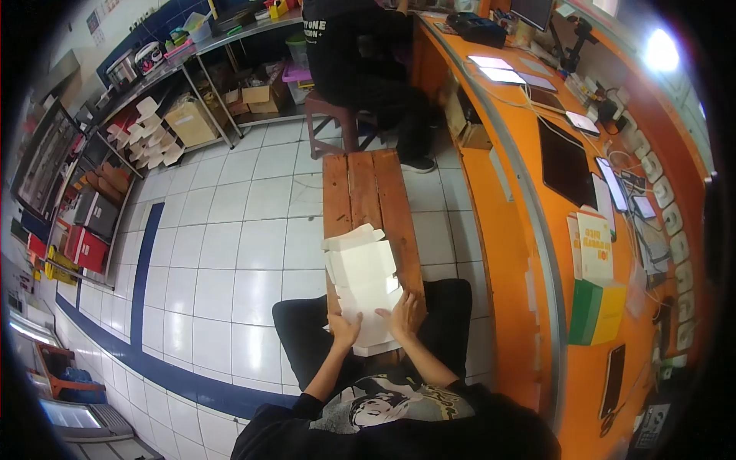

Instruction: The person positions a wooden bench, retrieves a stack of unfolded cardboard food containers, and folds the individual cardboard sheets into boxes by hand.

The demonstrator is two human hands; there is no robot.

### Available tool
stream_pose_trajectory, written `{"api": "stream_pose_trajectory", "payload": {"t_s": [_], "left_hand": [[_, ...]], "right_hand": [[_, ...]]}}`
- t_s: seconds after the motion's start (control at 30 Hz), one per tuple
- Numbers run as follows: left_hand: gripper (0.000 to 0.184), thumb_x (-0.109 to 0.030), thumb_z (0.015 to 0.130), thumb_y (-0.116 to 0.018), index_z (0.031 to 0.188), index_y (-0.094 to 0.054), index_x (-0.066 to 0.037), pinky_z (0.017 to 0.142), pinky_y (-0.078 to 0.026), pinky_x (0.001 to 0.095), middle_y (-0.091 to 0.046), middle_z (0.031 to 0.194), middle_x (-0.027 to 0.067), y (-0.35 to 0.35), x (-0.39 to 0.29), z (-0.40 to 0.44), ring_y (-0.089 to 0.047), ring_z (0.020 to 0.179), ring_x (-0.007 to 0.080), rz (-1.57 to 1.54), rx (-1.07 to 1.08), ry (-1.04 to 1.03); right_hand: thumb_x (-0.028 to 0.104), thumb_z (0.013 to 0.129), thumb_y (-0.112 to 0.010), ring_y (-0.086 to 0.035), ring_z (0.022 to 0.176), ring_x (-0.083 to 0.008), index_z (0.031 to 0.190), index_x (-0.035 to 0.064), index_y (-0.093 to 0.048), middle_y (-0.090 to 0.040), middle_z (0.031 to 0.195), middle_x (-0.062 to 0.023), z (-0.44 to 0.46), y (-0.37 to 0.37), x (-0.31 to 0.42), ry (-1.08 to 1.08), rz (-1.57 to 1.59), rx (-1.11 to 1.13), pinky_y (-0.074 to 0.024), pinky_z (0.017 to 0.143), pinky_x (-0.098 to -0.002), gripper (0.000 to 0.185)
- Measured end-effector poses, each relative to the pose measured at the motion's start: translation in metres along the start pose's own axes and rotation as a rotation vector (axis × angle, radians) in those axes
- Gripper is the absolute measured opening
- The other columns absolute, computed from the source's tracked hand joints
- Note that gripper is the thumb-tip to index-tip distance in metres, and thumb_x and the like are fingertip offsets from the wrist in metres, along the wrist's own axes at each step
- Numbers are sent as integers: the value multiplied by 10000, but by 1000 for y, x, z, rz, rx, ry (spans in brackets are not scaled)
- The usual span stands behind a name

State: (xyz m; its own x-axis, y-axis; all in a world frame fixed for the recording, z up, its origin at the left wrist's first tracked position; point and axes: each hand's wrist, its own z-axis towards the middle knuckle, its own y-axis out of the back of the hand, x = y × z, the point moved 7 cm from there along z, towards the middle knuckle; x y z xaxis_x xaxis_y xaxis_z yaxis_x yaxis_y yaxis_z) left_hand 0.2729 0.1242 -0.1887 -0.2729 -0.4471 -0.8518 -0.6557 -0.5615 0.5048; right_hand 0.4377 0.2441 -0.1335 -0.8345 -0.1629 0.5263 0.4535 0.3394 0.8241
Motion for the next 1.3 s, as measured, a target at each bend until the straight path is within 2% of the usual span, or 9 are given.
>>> {"api": "stream_pose_trajectory", "payload": {"t_s": [0.3,0.4,0.5,0.67,0.73,0.83,1.07,1.27,1.3], "left_hand": [[786,-226,704,-782,1222,-299,114,968,-351,423,-381,1183,257,-6,-32,-18,-407,1141,353,81,-67,-118],[762,-238,706,-762,1193,-315,141,968,-337,440,-384,1144,271,-11,-12,-17,-398,1116,379,84,-46,-117],[714,-253,712,-739,1138,-350,169,963,-318,462,-392,1090,281,-5,-29,-20,-386,1086,403,164,-63,-143],[721,-296,686,-749,1098,-382,168,939,-321,468,-393,1103,304,17,-105,-36,-379,1079,426,381,93,-156],[730,-318,647,-752,1114,-407,124,915,-340,456,-400,1168,304,30,-158,-52,-386,1099,427,272,-28,-571],[762,-217,589,-743,1200,-392,73,886,-370,453,-415,1211,252,52,-244,-84,-417,1073,399,294,195,-687],[345,-69,724,-651,1054,-552,-55,805,-422,464,-567,1071,157,42,-192,-61,-548,941,336,288,141,-402],[235,7,817,-643,1029,-542,5,550,-566,309,-635,866,168,34,-139,-51,-671,693,235,12,197,-423],[252,-11,827,-645,1048,-525,7,548,-577,317,-640,874,172,28,-122,-48,-670,716,225,-67,300,-191]], "right_hand": [[383,745,-741,-476,1134,-384,1262,-67,-416,-445,1301,-217,1,7,12,135,-300,-159,-384,931,-502,759],[309,818,-672,-467,1184,-366,1243,-74,-436,-483,1291,-225,19,-9,14,264,-315,75,-389,920,-499,619],[205,875,-581,-465,1201,-374,1234,-84,-430,-511,1264,-243,19,10,19,-81,54,430,-372,956,-476,486],[150,902,-514,-446,1243,-363,1329,-58,-371,-465,1322,-265,43,5,-11,203,223,213,-340,1031,-408,496],[165,909,-514,-405,1291,-340,1391,-48,-303,-439,1355,-262,33,25,1,225,388,171,-296,1072,-363,567],[155,904,-516,-495,1186,-334,1325,-48,-377,-507,1275,-234,9,77,29,205,354,-205,-373,992,-390,487],[47,852,-553,-593,1008,-290,1172,-39,-325,-532,1105,-225,-17,72,65,155,1075,3,-496,837,-351,401],[-56,782,-578,-631,959,-241,1167,-37,-383,-591,1027,-192,-11,18,25,132,938,85,-532,757,-322,432],[-57,776,-583,-649,915,-244,1134,-35,-434,-619,969,-190,-12,19,25,121,899,95,-535,730,-325,388]]}}
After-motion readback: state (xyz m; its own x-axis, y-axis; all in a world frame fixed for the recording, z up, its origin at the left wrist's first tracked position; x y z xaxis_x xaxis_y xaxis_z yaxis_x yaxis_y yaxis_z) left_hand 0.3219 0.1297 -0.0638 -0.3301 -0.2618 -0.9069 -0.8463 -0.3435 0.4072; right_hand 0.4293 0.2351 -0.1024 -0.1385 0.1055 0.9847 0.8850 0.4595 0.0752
